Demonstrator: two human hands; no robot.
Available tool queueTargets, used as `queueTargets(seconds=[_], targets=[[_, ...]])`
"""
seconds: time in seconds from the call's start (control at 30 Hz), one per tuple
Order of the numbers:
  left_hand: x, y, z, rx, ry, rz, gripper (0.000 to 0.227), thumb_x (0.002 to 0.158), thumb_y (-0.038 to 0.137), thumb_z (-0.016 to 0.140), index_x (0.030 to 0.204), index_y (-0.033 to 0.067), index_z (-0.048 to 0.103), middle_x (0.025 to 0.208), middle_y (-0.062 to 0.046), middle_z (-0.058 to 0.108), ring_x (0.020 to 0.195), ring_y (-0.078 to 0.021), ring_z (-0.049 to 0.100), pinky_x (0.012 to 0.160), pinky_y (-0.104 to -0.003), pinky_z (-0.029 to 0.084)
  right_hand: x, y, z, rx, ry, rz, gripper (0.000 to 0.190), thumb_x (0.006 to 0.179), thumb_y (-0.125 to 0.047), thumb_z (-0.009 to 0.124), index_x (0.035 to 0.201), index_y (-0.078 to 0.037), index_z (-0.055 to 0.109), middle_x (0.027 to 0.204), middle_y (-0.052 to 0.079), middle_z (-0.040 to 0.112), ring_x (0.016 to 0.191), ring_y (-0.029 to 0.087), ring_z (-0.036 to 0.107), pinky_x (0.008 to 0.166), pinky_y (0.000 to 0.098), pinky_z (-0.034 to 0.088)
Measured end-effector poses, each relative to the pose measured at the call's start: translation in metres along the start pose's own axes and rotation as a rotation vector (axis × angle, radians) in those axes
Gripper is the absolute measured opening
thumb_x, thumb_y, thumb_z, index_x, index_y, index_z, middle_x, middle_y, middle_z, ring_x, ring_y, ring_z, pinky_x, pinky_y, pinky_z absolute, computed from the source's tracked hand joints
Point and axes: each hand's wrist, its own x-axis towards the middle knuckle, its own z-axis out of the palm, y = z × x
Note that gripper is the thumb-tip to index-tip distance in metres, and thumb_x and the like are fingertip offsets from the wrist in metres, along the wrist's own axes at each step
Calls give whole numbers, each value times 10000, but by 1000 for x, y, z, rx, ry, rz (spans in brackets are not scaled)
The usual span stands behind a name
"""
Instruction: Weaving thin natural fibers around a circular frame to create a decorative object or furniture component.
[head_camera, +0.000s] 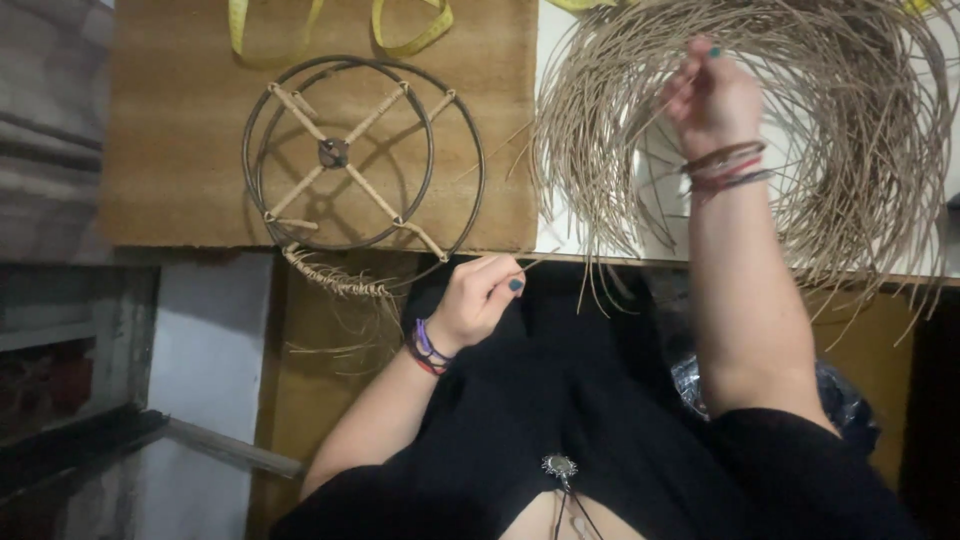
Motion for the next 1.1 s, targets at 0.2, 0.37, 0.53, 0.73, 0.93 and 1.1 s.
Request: queueTargets(seconds=[0.2,0.37,0.53,0.73,0.93,1.1], targets=[[13,27,-4,13,62,-52,262,1061,198,503,877,111,667,671,-101,667,672,-383,685,636,-405,563,28,-13,-29,-357,97,3,181,1022,-341,655,1127,-196,685,581,-33,435,452,97,354,432,242,321],[23,17,17,-64,95,-81,240,1066,186,481,925,114,662,673,-60,647,656,-309,675,646,-382,563,-39,9,-4,-1485,-33,-113,344,1104,-400,496,1177,-108,663,812,200,638,768,387,617,622,493,506],[45,38,26,-148,151,-161,233,1073,194,468,949,131,654,770,-38,702,737,-228,705,720,-333,576,-148,18,38,-1902,-227,-66,399,1127,-405,362,1235,-92,584,920,314,710,941,551,698,812,625,556],[49,24,44,-854,228,-442,266,1118,284,435,923,118,506,1470,-156,562,1246,-212,581,1016,-337,497,-225,41,56,-1759,-673,-63,316,1047,-286,441,1020,-24,617,855,381,679,879,610,645,757,668,538],[34,32,41,-1066,458,-474,256,1126,227,359,933,99,469,858,-23,475,492,-32,339,420,-147,240,-235,45,87,-1542,-889,83,292,1025,-306,446,1147,-105,619,887,313,731,900,565,673,779,669,543],[-5,9,52,-646,561,-444,185,1100,112,387,978,76,521,779,70,439,501,49,355,395,-121,233,-245,69,121,-1089,-691,-571,567,922,-216,729,1429,-28,557,1373,246,558,1306,476,546,1057,558,455]])
